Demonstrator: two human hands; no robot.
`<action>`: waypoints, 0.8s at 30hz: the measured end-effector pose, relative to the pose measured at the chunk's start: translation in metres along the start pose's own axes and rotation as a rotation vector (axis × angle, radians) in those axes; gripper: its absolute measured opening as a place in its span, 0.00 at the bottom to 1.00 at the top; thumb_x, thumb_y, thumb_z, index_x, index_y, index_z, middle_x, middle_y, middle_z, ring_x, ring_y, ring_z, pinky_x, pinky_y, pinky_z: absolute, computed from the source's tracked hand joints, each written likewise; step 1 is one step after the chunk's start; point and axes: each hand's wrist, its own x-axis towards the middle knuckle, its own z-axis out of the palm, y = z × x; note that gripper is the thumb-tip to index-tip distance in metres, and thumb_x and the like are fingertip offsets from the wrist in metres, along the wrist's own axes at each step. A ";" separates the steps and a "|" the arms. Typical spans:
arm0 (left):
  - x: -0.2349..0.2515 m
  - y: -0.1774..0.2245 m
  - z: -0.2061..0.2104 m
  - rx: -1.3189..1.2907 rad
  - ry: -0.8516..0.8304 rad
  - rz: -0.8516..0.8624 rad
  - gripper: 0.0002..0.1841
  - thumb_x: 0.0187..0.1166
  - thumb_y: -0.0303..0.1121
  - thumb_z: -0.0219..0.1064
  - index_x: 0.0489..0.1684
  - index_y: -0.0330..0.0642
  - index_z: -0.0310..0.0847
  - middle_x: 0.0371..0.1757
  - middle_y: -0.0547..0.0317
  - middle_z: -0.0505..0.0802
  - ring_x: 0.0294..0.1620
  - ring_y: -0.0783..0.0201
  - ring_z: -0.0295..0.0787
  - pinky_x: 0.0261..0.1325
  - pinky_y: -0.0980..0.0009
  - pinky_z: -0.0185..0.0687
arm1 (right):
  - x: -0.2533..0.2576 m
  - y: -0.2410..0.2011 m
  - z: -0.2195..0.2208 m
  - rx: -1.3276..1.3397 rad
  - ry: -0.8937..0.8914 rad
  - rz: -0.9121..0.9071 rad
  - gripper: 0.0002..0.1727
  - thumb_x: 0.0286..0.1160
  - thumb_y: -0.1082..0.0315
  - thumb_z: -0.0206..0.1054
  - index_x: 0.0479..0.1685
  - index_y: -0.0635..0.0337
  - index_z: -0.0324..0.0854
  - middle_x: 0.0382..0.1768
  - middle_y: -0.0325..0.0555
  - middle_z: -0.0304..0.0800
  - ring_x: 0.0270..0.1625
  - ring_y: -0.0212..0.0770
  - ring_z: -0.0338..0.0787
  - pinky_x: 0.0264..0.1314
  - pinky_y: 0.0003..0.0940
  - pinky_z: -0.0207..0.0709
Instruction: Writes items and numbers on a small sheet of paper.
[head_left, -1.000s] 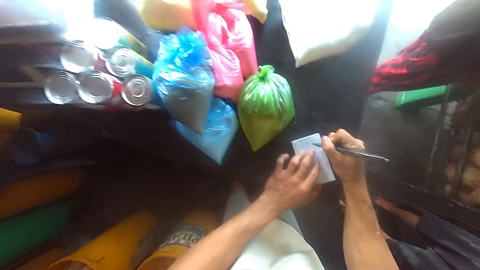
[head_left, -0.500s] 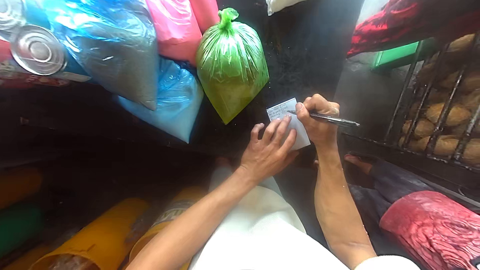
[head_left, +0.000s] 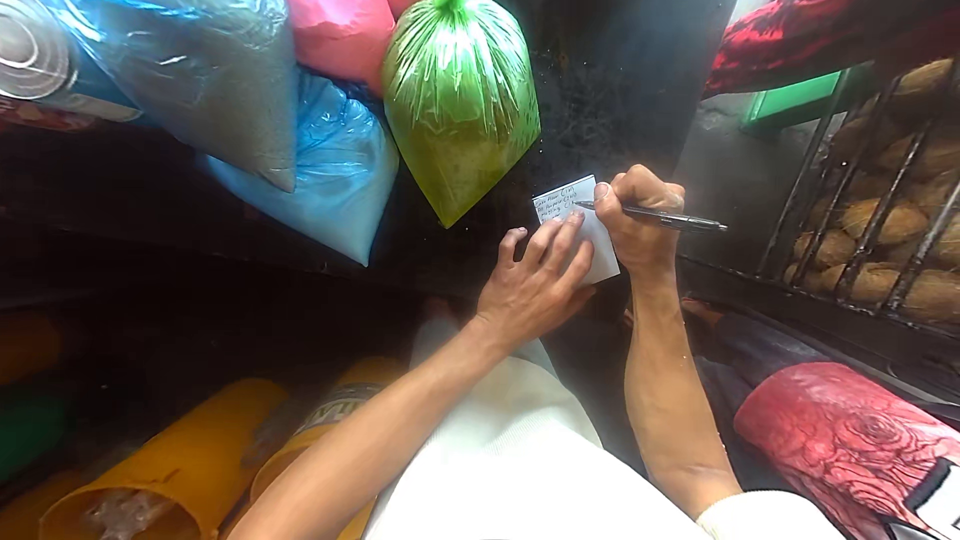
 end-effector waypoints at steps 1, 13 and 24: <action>0.000 0.000 0.000 0.001 -0.002 0.000 0.30 0.82 0.62 0.56 0.76 0.58 0.80 0.87 0.55 0.73 0.85 0.53 0.67 0.83 0.47 0.54 | 0.000 0.000 0.000 0.002 0.008 -0.004 0.17 0.74 0.74 0.68 0.15 0.57 0.72 0.15 0.34 0.72 0.20 0.23 0.72 0.22 0.19 0.62; -0.001 0.000 0.002 -0.010 0.008 0.003 0.30 0.82 0.61 0.57 0.77 0.57 0.79 0.87 0.55 0.73 0.86 0.53 0.66 0.84 0.46 0.53 | -0.002 0.002 0.001 0.011 0.019 -0.026 0.16 0.76 0.73 0.67 0.18 0.59 0.73 0.17 0.36 0.74 0.21 0.24 0.73 0.22 0.20 0.65; -0.003 0.003 0.001 -0.033 0.018 -0.011 0.31 0.84 0.61 0.54 0.78 0.55 0.78 0.87 0.54 0.73 0.87 0.51 0.66 0.85 0.42 0.54 | -0.013 -0.020 -0.005 0.032 0.100 0.026 0.11 0.83 0.60 0.66 0.35 0.55 0.78 0.25 0.33 0.79 0.23 0.25 0.78 0.24 0.21 0.75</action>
